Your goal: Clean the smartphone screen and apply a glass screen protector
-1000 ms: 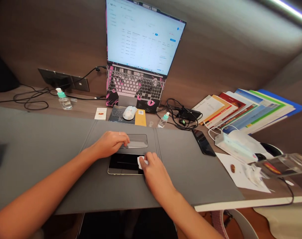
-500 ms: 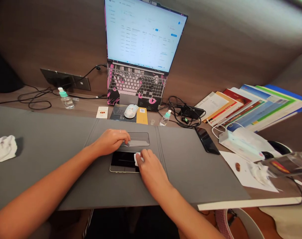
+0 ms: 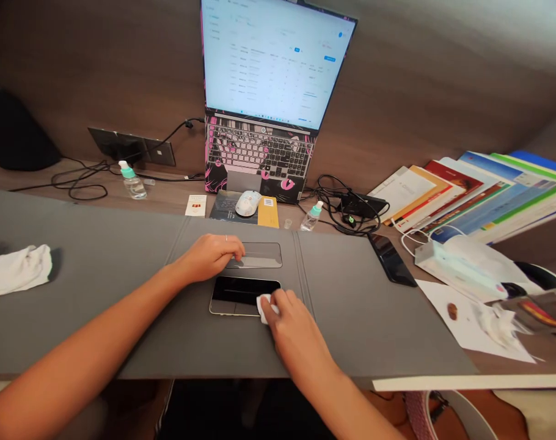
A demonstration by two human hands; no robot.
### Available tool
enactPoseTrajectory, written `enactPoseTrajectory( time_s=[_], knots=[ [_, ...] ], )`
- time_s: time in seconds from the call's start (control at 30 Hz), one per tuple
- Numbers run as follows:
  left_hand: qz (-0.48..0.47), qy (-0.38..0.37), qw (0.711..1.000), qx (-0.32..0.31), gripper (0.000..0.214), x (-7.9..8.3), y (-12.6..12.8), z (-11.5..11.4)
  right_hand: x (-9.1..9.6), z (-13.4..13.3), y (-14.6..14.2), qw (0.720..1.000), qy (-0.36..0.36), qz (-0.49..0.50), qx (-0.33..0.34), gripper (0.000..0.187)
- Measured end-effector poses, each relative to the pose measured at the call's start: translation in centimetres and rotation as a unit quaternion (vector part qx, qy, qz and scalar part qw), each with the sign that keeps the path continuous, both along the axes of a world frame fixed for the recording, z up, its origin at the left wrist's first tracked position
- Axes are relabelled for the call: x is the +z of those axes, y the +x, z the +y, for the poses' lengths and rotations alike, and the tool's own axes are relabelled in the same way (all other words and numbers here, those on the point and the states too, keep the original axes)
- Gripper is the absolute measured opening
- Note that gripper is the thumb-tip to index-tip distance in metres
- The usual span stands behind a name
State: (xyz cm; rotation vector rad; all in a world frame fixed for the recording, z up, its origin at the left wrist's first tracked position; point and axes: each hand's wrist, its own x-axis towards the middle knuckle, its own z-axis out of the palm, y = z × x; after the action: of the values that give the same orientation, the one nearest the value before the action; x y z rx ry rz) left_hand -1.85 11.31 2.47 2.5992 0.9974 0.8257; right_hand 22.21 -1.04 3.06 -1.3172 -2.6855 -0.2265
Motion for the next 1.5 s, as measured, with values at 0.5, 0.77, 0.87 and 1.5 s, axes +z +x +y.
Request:
enactPoseTrajectory(
  time_s=[0.5,0.77,0.87,1.5],
  knots=[
    [0.000,-0.008,1.000,0.000,0.033,-0.2,0.0,0.2,-0.2,0.5,1.2,1.000,-0.002,0.022,-0.015,0.059],
    [0.002,-0.011,1.000,0.007,0.034,0.0,0.0,0.0,-0.1,2.0,-1.0,0.999,-0.004,0.024,-0.040,0.050],
    [0.015,-0.010,1.000,-0.001,0.033,0.1,0.1,0.0,-0.1,0.6,0.1,0.999,0.001,0.023,-0.036,0.059],
    [0.029,-0.014,0.999,0.016,0.033,0.4,-0.2,0.2,-0.4,2.3,-2.9,0.999,-0.010,0.029,-0.038,0.051]
  ],
)
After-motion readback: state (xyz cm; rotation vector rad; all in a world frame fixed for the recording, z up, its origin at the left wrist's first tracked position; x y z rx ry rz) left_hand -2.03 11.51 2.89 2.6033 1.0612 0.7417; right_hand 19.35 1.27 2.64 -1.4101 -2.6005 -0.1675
